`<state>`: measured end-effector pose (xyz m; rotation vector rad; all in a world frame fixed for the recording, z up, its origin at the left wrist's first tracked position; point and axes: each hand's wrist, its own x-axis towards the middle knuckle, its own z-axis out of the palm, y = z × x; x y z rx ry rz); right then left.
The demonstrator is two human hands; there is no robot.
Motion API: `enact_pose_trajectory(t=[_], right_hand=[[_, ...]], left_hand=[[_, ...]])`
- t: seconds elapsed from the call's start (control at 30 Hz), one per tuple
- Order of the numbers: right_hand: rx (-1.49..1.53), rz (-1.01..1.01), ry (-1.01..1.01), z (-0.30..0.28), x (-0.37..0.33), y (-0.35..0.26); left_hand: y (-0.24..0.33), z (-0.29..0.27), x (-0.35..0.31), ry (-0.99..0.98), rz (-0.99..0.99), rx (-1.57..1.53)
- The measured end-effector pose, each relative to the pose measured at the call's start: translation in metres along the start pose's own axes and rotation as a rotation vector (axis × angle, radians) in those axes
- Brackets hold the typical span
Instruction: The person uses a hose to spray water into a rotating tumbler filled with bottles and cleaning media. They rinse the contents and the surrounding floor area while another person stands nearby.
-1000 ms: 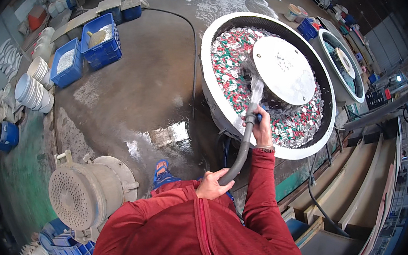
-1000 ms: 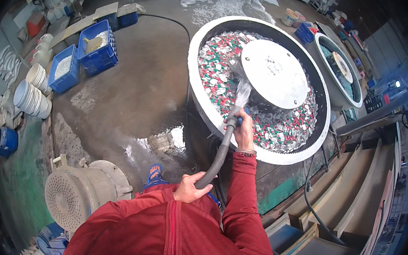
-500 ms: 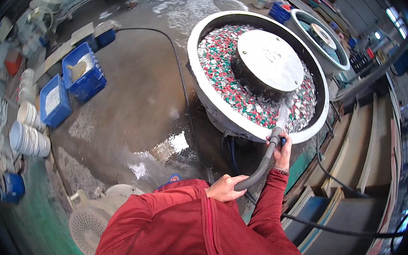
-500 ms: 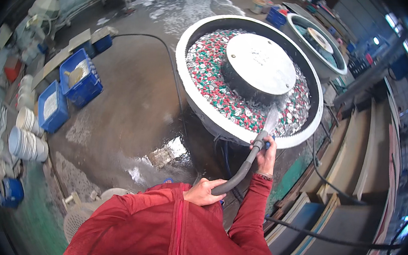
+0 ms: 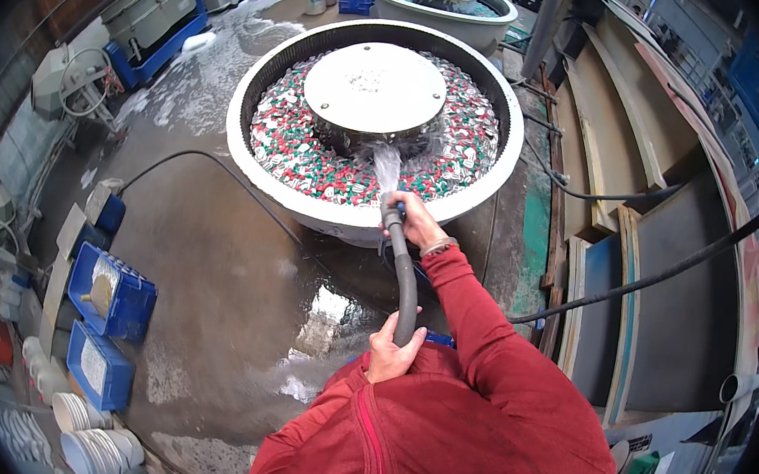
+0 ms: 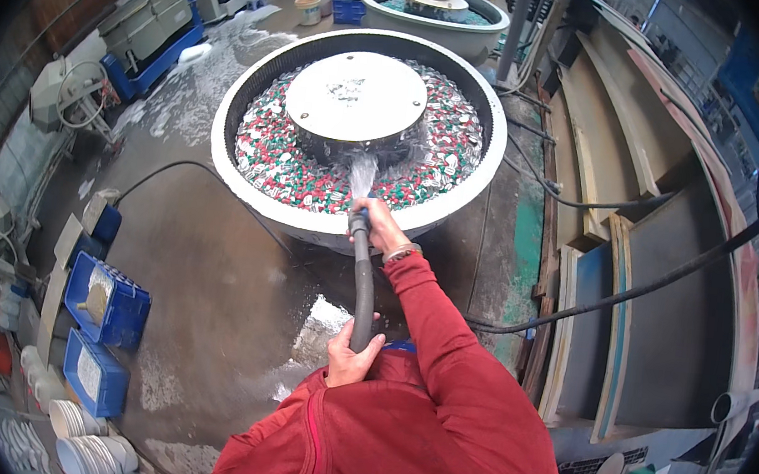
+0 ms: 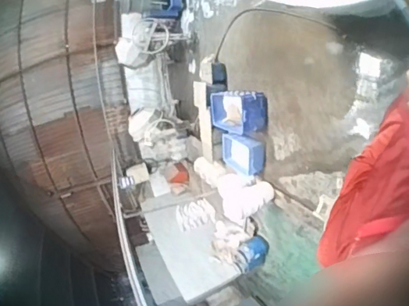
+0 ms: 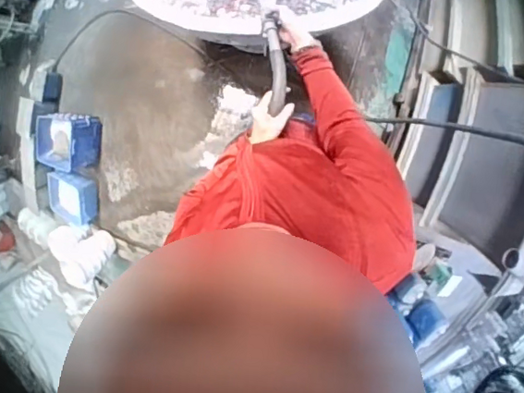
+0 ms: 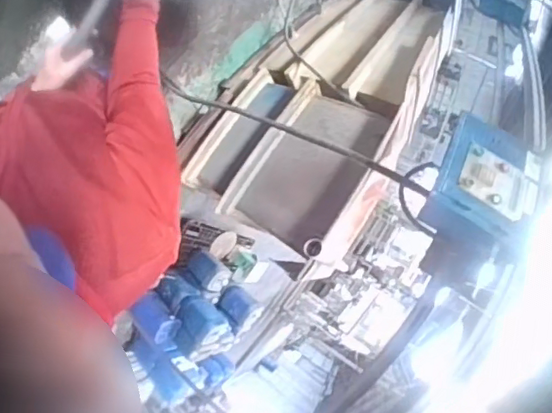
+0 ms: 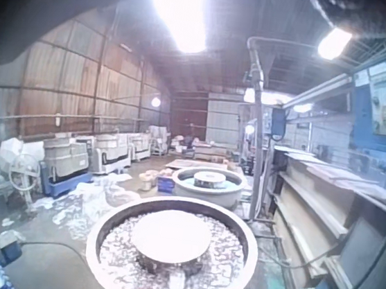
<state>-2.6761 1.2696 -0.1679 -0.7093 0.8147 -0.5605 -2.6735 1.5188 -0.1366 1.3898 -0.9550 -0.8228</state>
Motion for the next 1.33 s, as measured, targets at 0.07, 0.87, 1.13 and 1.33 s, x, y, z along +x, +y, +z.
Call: enact_pose_trajectory(t=[0.07, 0.87, 1.13, 1.33], right_hand=[[-0.009, 0.056, 0.027, 0.000, 0.002, 0.005], [0.087, 0.019, 0.109, -0.114, 0.004, -0.050], [-0.043, 0.111, -0.091, -0.046, 0.037, -0.030], [-0.110, 0.052, -0.250, 0.056, 0.056, -0.026]], left_hand=[[-0.002, 0.005, 0.003, 0.015, -0.046, -0.045], [-0.004, 0.089, 0.044, -0.069, 0.038, 0.077], [-0.010, 0.054, 0.036, 0.118, 0.045, -0.025], [-0.001, -0.013, 0.038, 0.224, 0.132, -0.072]])
